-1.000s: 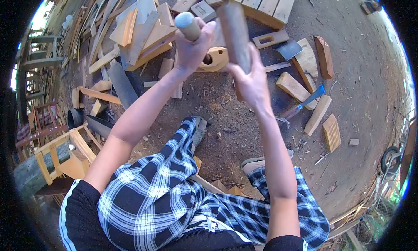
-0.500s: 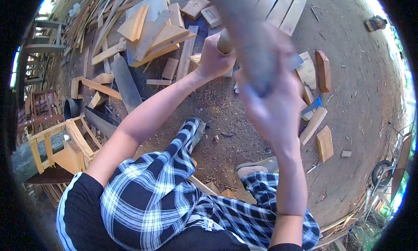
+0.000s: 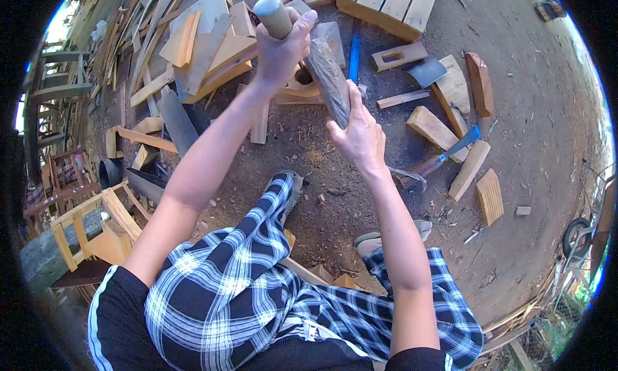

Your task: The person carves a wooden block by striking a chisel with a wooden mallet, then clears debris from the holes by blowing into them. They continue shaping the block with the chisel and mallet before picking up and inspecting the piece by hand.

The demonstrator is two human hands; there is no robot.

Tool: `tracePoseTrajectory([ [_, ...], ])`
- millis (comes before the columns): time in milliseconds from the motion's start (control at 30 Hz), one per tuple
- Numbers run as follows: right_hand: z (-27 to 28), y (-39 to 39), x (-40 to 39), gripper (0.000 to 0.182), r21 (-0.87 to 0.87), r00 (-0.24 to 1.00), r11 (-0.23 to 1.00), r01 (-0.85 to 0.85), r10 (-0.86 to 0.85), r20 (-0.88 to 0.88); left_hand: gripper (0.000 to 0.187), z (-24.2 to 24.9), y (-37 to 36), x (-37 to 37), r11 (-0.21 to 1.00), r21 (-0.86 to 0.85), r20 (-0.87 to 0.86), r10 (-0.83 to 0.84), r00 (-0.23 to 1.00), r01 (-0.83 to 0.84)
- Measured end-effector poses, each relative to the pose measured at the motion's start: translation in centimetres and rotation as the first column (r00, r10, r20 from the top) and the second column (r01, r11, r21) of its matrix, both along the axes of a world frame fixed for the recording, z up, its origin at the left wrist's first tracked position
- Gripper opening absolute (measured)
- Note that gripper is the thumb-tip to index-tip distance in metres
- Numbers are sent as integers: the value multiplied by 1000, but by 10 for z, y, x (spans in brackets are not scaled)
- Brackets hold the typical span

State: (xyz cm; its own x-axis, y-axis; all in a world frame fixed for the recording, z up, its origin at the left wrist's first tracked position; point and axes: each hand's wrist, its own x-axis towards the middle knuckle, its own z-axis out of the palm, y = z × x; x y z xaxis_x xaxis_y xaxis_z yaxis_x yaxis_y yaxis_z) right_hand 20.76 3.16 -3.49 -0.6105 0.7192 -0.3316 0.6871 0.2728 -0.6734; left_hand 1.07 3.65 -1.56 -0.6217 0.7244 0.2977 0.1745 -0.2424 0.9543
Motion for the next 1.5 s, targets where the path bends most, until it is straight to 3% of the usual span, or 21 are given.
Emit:
tracePoseTrajectory([
  [33,3,1,1,83,41,1000,999,-12,11,22,29,4,-1,-7,1000,-1,-1,-7,1000,7],
  [133,10,4,4,83,78,998,996,-36,33,50,28,18,-1,-23,941,25,332,-327,885,338],
  [233,10,4,3,83,62,997,997,-38,33,75,35,26,-6,-25,923,-112,305,-320,897,368],
  [367,9,5,2,84,26,998,999,-22,21,51,36,24,-13,-23,955,-71,307,-253,917,287],
  [467,0,8,9,83,-133,1000,991,9,-10,-6,35,34,-10,-21,955,-98,255,-247,935,279],
  [533,-3,10,14,82,-358,968,933,-27,-65,-242,32,46,-9,-22,955,-84,159,-267,950,283],
  [567,-5,12,14,82,-359,968,933,-34,-58,-245,32,45,-7,-21,957,-86,157,-261,953,276],
  [633,-8,12,11,83,-460,919,885,-77,-116,-378,28,42,1,-21,990,-74,388,-83,918,121],
  [667,-5,13,10,85,-505,912,859,-88,-134,-387,28,41,-1,-24,990,-77,386,-80,919,118],
  [800,-3,12,11,87,-483,915,872,-75,-133,-382,22,36,-5,-28,984,-13,298,-165,940,176],
  [900,-4,13,11,88,-502,934,863,-55,-133,-331,24,41,-8,-21,995,84,204,-65,977,48],
  [967,-9,13,12,89,-444,933,893,-69,-99,-346,31,39,-11,-19,966,249,95,-91,991,65],
  [1100,-16,13,13,88,-430,930,899,-81,-87,-358,31,33,-17,-6,971,239,-12,21,1000,-18],
  [1167,-15,12,13,87,-417,936,906,-73,-83,-343,29,22,-19,-2,970,241,-180,34,983,11],
  [1367,-19,13,15,85,-409,923,907,-101,-68,-379,28,17,-25,9,974,224,45,-46,998,34],
  [1433,-14,12,14,85,-419,925,903,-98,-74,-374,27,25,-24,5,996,-67,142,-45,989,55],
  [1500,-12,12,13,85,-425,925,900,-96,-77,-372,28,27,-25,10,994,-103,207,-15,978,37],
])
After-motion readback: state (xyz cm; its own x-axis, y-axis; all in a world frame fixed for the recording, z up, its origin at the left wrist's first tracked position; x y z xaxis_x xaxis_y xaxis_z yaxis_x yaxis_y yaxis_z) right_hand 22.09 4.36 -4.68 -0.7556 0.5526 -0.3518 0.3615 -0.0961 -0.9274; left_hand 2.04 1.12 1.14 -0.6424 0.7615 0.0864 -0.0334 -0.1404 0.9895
